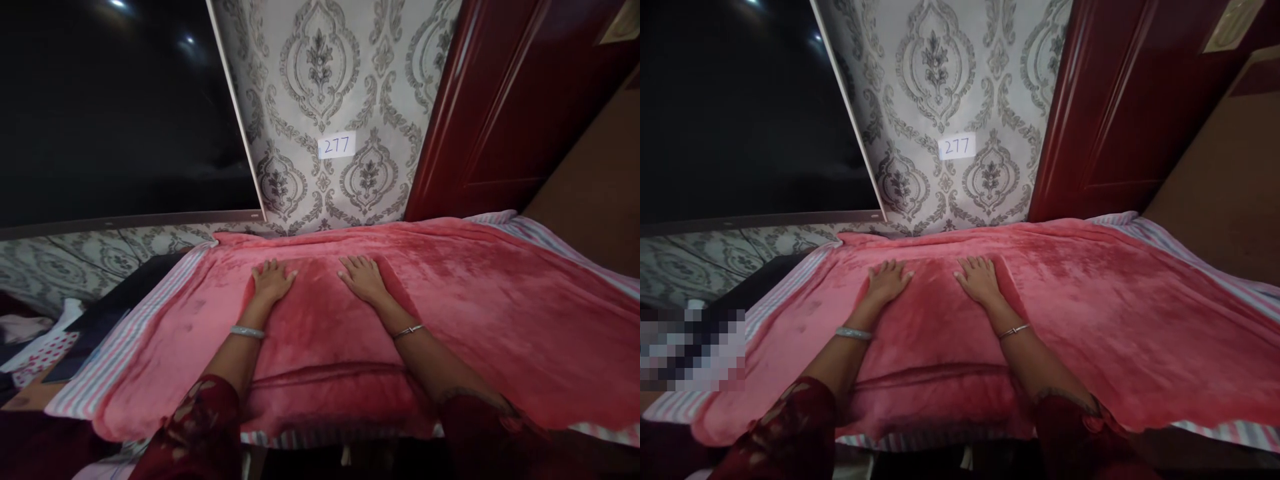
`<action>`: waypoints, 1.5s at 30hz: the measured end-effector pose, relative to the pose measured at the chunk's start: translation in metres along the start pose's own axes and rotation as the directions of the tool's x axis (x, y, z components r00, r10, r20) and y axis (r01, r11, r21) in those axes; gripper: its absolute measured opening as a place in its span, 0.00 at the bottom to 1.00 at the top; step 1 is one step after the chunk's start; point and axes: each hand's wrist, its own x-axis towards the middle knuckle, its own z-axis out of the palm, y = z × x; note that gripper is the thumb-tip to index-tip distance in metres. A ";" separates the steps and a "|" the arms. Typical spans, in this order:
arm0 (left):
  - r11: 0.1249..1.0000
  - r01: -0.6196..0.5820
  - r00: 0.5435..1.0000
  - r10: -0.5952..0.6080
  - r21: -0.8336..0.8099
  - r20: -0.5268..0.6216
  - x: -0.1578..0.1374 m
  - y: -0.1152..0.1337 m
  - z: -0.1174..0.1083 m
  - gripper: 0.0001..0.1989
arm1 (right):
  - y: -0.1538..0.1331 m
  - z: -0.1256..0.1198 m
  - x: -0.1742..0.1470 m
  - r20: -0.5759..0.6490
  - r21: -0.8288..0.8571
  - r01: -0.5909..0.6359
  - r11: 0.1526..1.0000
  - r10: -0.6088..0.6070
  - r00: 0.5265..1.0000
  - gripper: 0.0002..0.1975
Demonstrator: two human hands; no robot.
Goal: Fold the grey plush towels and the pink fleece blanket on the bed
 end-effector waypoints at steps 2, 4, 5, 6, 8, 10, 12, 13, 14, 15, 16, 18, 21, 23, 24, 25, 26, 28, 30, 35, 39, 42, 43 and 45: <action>0.993 0.111 0.994 -0.111 -0.049 0.008 -0.003 -0.014 -0.001 0.35 | -0.001 0.000 0.000 -0.001 -0.002 0.000 1.000 0.000 1.000 0.28; 0.980 0.160 0.987 -0.161 -0.115 0.001 -0.006 -0.023 0.002 0.36 | -0.003 -0.001 0.001 0.002 0.002 -0.004 1.000 0.004 1.000 0.28; 0.977 0.166 0.986 -0.169 -0.133 -0.012 -0.008 -0.025 0.003 0.36 | -0.003 -0.002 0.002 0.005 0.006 -0.003 1.000 0.003 1.000 0.28; 0.977 0.164 0.985 -0.169 -0.140 -0.026 -0.009 -0.026 0.005 0.36 | -0.002 -0.004 0.003 0.011 0.010 -0.001 1.000 0.001 1.000 0.28; 0.979 0.151 0.986 -0.158 -0.137 -0.047 -0.010 -0.025 0.007 0.36 | 0.002 -0.010 0.006 0.028 0.008 -0.003 1.000 0.003 1.000 0.28; 0.982 0.131 0.988 -0.141 -0.138 -0.059 -0.009 -0.025 0.008 0.36 | 0.012 -0.017 0.009 0.053 -0.009 -0.048 0.999 0.048 0.997 0.28; 0.983 0.114 0.990 -0.125 -0.143 -0.069 -0.008 -0.025 0.008 0.37 | 0.024 -0.022 0.010 0.086 -0.003 -0.153 0.988 0.152 0.985 0.29; 0.983 0.108 0.990 -0.120 -0.146 -0.076 -0.008 -0.026 0.007 0.37 | 0.031 -0.023 0.010 0.104 0.020 -0.216 0.976 0.213 0.972 0.29; 0.983 0.104 0.990 -0.117 -0.149 -0.082 -0.007 -0.026 0.007 0.37 | 0.036 -0.023 0.010 0.121 0.051 -0.272 0.961 0.265 0.957 0.31; 0.983 0.102 0.989 -0.116 -0.153 -0.087 -0.007 -0.026 0.006 0.36 | 0.040 -0.023 0.009 0.133 0.083 -0.313 0.946 0.301 0.944 0.32; 0.983 0.100 0.989 -0.115 -0.156 -0.091 -0.007 -0.026 0.006 0.36 | 0.043 -0.021 0.008 0.138 0.108 -0.339 0.935 0.324 0.936 0.33; 0.981 0.102 0.989 -0.118 -0.162 -0.091 -0.007 -0.026 0.005 0.35 | 0.046 -0.018 0.006 0.132 0.122 -0.354 0.927 0.338 0.932 0.34; 0.980 0.114 0.989 -0.128 -0.164 -0.079 -0.007 -0.025 0.004 0.35 | 0.045 -0.016 0.005 0.117 0.124 -0.345 0.931 0.331 0.936 0.33; 0.979 0.122 0.988 -0.135 -0.160 -0.071 -0.008 -0.024 0.004 0.36 | 0.044 -0.016 0.005 0.116 0.150 -0.345 0.926 0.330 0.937 0.33; 0.980 0.124 0.988 -0.136 -0.158 -0.067 -0.008 -0.024 0.003 0.36 | 0.043 -0.017 0.005 0.119 0.163 -0.349 0.923 0.332 0.936 0.33; 0.980 0.125 0.989 -0.136 -0.157 -0.065 -0.009 -0.024 0.003 0.36 | 0.043 -0.019 0.005 0.125 0.173 -0.353 0.920 0.335 0.934 0.33; 0.980 0.126 0.988 -0.137 -0.155 -0.066 -0.009 -0.024 0.002 0.36 | 0.043 -0.020 0.006 0.136 0.177 -0.357 0.917 0.337 0.932 0.33; 0.980 0.126 0.988 -0.138 -0.154 -0.071 -0.011 -0.023 0.001 0.36 | 0.043 -0.026 0.006 0.161 0.175 -0.363 0.915 0.337 0.927 0.32; 0.980 0.131 0.987 -0.143 -0.152 -0.071 -0.012 -0.022 -0.001 0.36 | 0.042 -0.034 0.001 0.171 0.152 -0.360 0.921 0.334 0.927 0.31; 0.980 0.134 0.986 -0.146 -0.147 -0.081 -0.014 -0.019 -0.002 0.36 | 0.032 -0.048 -0.051 0.087 0.052 -0.160 0.986 0.155 0.984 0.31; 0.991 0.113 0.968 -0.126 -0.071 -0.215 -0.016 -0.015 0.003 0.34 | 0.031 -0.038 -0.113 0.051 0.081 0.097 0.992 -0.101 0.994 0.31; 0.998 0.050 0.960 -0.054 -0.022 -0.274 -0.015 -0.014 0.004 0.32 | 0.044 -0.024 -0.138 0.046 0.135 0.075 0.988 -0.082 0.996 0.30; 1.000 0.023 0.961 -0.026 -0.014 -0.274 -0.015 -0.014 0.002 0.31 | 0.050 -0.019 -0.141 0.030 0.158 0.050 0.986 -0.055 0.998 0.29; 1.000 -0.012 0.967 0.008 -0.014 -0.253 -0.014 -0.017 -0.003 0.29 | 0.062 -0.011 -0.142 -0.017 0.213 0.034 0.977 -0.031 0.999 0.29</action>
